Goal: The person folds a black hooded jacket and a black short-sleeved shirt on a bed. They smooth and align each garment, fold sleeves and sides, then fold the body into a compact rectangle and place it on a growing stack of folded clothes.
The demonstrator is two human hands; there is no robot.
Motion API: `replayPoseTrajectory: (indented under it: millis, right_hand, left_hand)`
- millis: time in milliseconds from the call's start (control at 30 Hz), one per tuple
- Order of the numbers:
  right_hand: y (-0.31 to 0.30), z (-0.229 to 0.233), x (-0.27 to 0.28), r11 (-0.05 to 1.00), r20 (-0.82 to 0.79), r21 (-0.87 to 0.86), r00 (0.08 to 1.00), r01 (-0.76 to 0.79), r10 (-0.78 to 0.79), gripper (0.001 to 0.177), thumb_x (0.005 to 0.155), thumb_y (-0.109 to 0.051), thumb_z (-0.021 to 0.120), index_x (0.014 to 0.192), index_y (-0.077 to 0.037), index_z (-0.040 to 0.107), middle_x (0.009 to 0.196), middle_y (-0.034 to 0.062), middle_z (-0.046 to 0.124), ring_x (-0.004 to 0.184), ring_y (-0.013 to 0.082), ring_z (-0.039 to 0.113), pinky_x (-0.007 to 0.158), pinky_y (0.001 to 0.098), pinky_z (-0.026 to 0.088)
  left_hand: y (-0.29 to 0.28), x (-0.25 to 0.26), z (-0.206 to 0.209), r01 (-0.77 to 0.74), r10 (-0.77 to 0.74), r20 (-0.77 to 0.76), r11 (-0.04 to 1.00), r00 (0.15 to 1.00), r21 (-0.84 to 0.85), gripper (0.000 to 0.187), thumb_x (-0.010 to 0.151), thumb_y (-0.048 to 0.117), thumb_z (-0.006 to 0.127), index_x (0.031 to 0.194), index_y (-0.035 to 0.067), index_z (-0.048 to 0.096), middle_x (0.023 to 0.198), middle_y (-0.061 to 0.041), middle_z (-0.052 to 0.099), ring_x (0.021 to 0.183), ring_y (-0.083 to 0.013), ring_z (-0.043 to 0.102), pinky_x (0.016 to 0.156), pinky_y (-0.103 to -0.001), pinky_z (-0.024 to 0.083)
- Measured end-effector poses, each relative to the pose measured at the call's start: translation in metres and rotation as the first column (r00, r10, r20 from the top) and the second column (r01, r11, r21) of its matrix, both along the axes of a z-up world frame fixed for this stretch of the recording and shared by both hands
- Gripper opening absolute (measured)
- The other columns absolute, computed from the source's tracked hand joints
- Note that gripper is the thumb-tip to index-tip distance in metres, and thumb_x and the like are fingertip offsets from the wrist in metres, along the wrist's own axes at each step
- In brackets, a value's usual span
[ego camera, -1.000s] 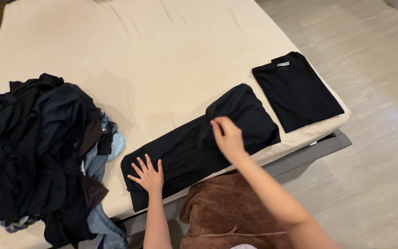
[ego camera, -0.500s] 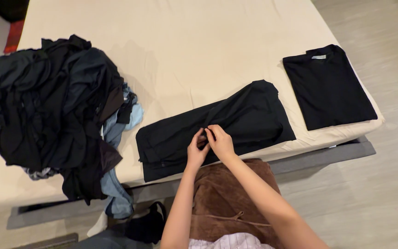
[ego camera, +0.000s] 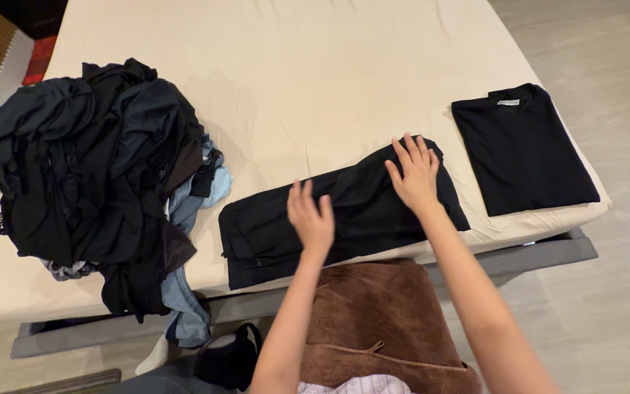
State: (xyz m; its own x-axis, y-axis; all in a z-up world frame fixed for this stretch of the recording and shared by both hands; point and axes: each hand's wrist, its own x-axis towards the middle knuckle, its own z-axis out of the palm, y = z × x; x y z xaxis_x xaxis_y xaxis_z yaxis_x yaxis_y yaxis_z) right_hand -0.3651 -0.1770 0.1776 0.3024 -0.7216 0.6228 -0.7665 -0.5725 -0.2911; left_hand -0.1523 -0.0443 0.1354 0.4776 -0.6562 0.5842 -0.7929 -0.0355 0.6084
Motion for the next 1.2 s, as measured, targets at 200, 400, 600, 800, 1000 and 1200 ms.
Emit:
replayPoseTrajectory:
  millis: [200,400,600,800,1000,1200]
  right_hand:
    - [-0.024,-0.042,-0.009,0.995,-0.220,0.090,0.975,0.049,-0.028,0.062,0.102,-0.052,0.053,0.160,-0.032,0.044,0.170,0.0094,0.030,0.155,0.0411,0.026,0.119,0.0694,0.018]
    - [-0.020,-0.081,-0.010,0.996,-0.273,0.051,0.960,0.077,-0.060,0.063,0.099,-0.061,0.053,0.156,-0.036,0.047,0.169,0.0084,0.033,0.154,0.0417,0.027,0.119,0.0707,0.014]
    - [-0.008,-0.109,-0.010,0.997,-0.264,0.035,0.963,0.073,-0.061,0.063,0.100,-0.062,0.051,0.156,-0.035,0.049,0.169,0.0094,0.036,0.155,0.0424,0.029,0.121,0.0709,0.010]
    - [-0.003,-0.132,-0.009,0.992,-0.271,0.018,0.956,0.122,-0.113,0.061,0.099,-0.060,0.053,0.154,-0.033,0.053,0.164,0.0091,0.043,0.154,0.0418,0.031,0.121,0.0716,0.011]
    - [-0.009,-0.143,-0.011,0.992,-0.238,0.039,0.965,0.120,-0.107,0.058,0.098,-0.059,0.055,0.149,-0.032,0.057,0.161,0.0096,0.047,0.152,0.0418,0.033,0.120,0.0723,0.013]
    - [-0.012,-0.157,-0.012,0.990,-0.264,0.060,0.959,0.126,-0.106,0.057,0.100,-0.059,0.054,0.149,-0.031,0.058,0.160,0.0103,0.048,0.153,0.0406,0.034,0.122,0.0712,0.013]
  left_hand:
    - [-0.044,-0.073,0.026,0.126,-0.241,0.376,0.944,0.895,0.304,0.067,0.096,0.034,0.061,0.158,0.015,0.042,0.169,-0.013,0.029,0.158,-0.0381,0.020,0.125,-0.064,0.013]
    - [-0.055,-0.059,-0.031,0.023,-0.202,0.415,0.918,0.887,0.396,0.073,0.097,0.050,0.058,0.159,0.018,0.038,0.169,-0.012,0.026,0.156,-0.0419,0.017,0.122,-0.068,0.011]
    - [-0.032,-0.020,-0.084,0.006,-0.198,0.288,0.832,0.937,0.555,0.078,0.094,0.061,0.056,0.158,0.020,0.038,0.167,-0.011,0.025,0.151,-0.0465,0.018,0.118,-0.069,0.012]
    - [-0.035,-0.015,-0.096,0.023,-0.212,0.281,0.834,0.936,0.552,0.079,0.093,0.062,0.056,0.157,0.019,0.039,0.168,-0.011,0.026,0.152,-0.0456,0.019,0.120,-0.066,0.013]
    - [-0.039,-0.015,-0.100,0.031,-0.210,0.270,0.838,0.940,0.544,0.078,0.092,0.062,0.057,0.155,0.019,0.042,0.166,-0.012,0.028,0.152,-0.0459,0.019,0.120,-0.065,0.012]
    - [-0.036,-0.011,-0.108,0.071,-0.217,0.239,0.862,0.946,0.502,0.077,0.093,0.061,0.057,0.155,0.017,0.045,0.166,-0.013,0.031,0.152,-0.0458,0.020,0.122,-0.064,0.013]
